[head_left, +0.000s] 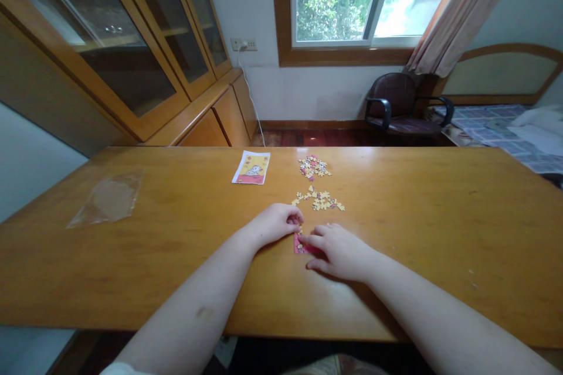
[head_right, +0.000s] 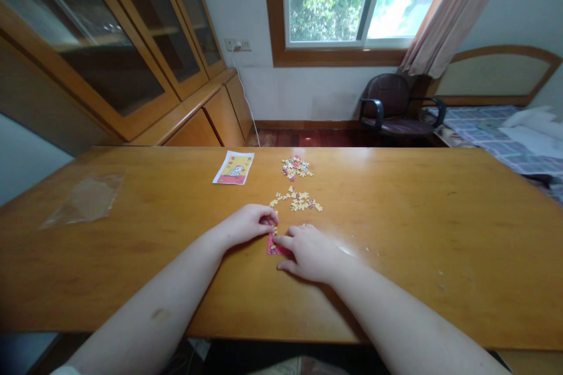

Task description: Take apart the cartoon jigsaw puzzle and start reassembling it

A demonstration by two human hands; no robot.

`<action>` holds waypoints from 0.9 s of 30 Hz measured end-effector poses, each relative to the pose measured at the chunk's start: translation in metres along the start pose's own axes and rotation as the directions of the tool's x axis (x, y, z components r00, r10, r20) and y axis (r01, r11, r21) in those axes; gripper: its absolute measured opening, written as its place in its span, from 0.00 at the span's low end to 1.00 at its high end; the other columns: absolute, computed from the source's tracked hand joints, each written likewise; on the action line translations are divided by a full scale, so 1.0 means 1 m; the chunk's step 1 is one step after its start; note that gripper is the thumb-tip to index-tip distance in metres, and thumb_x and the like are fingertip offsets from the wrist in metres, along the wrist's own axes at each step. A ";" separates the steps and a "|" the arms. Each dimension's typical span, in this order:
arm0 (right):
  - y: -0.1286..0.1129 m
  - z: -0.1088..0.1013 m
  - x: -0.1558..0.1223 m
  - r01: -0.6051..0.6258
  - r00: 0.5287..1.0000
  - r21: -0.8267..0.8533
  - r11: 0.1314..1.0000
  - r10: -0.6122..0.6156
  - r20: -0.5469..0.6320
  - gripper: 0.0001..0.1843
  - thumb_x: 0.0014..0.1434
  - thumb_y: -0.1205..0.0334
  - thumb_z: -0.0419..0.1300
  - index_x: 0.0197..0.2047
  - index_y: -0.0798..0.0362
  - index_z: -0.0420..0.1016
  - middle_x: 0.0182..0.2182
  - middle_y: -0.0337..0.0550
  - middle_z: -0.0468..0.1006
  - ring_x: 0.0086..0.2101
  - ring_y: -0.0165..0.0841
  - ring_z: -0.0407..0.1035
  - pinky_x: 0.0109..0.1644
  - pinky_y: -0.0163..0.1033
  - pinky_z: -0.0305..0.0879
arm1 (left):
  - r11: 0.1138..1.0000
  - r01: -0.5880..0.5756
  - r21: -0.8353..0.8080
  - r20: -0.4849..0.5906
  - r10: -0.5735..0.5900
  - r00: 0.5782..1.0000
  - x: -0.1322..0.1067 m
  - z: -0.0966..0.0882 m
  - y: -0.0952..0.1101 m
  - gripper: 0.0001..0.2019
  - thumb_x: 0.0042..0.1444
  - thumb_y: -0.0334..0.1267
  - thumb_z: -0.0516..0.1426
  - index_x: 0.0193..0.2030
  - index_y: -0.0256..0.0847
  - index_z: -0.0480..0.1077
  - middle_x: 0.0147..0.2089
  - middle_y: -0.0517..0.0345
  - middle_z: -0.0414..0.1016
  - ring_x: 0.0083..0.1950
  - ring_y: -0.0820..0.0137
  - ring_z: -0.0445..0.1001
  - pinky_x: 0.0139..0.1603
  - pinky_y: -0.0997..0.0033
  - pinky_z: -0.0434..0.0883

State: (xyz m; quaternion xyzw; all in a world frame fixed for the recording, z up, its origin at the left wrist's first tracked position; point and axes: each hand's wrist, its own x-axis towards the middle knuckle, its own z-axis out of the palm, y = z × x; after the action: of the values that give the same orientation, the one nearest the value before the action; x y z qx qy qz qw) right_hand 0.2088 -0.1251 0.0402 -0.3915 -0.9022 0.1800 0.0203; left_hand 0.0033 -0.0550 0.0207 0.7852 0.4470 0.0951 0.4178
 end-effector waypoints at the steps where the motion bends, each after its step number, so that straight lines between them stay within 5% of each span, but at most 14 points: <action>1: 0.000 0.000 0.000 0.000 1.000 0.002 1.000 0.000 0.001 0.25 0.59 0.45 0.56 0.56 0.46 0.68 0.40 0.47 0.73 0.38 0.39 0.67 0.43 0.42 0.58 | 1.000 -0.002 0.021 -0.001 0.002 1.000 0.000 0.000 0.001 0.09 0.48 0.36 0.58 0.37 0.40 0.74 0.33 0.59 0.77 0.34 0.71 0.74 0.36 0.75 0.69; 22: -0.003 0.001 0.001 -0.003 1.000 0.008 1.000 0.003 -0.013 0.27 0.59 0.44 0.56 0.58 0.48 0.68 0.40 0.49 0.73 0.41 0.41 0.67 0.47 0.45 0.59 | 0.965 0.014 0.262 0.001 -0.015 1.000 -0.003 -0.004 0.012 0.05 0.49 0.36 0.57 0.33 0.41 0.72 0.33 0.59 0.75 0.34 0.70 0.72 0.33 0.75 0.66; 27: 0.013 -0.008 -0.003 -0.140 0.977 0.071 0.988 0.150 -0.154 0.25 0.61 0.46 0.54 0.57 0.51 0.67 0.43 0.49 0.73 0.44 0.39 0.67 0.50 0.43 0.59 | 0.942 0.017 0.337 -0.078 0.010 0.997 -0.010 -0.010 0.019 0.06 0.53 0.38 0.54 0.34 0.41 0.71 0.36 0.56 0.75 0.36 0.68 0.72 0.35 0.73 0.65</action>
State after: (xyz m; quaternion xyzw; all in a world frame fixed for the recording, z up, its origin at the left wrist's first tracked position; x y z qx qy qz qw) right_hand 0.2218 -0.1165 0.0434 -0.4685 -0.8609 0.1762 0.0907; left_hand 0.0039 -0.0618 0.0435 0.8400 0.4741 0.0475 0.2596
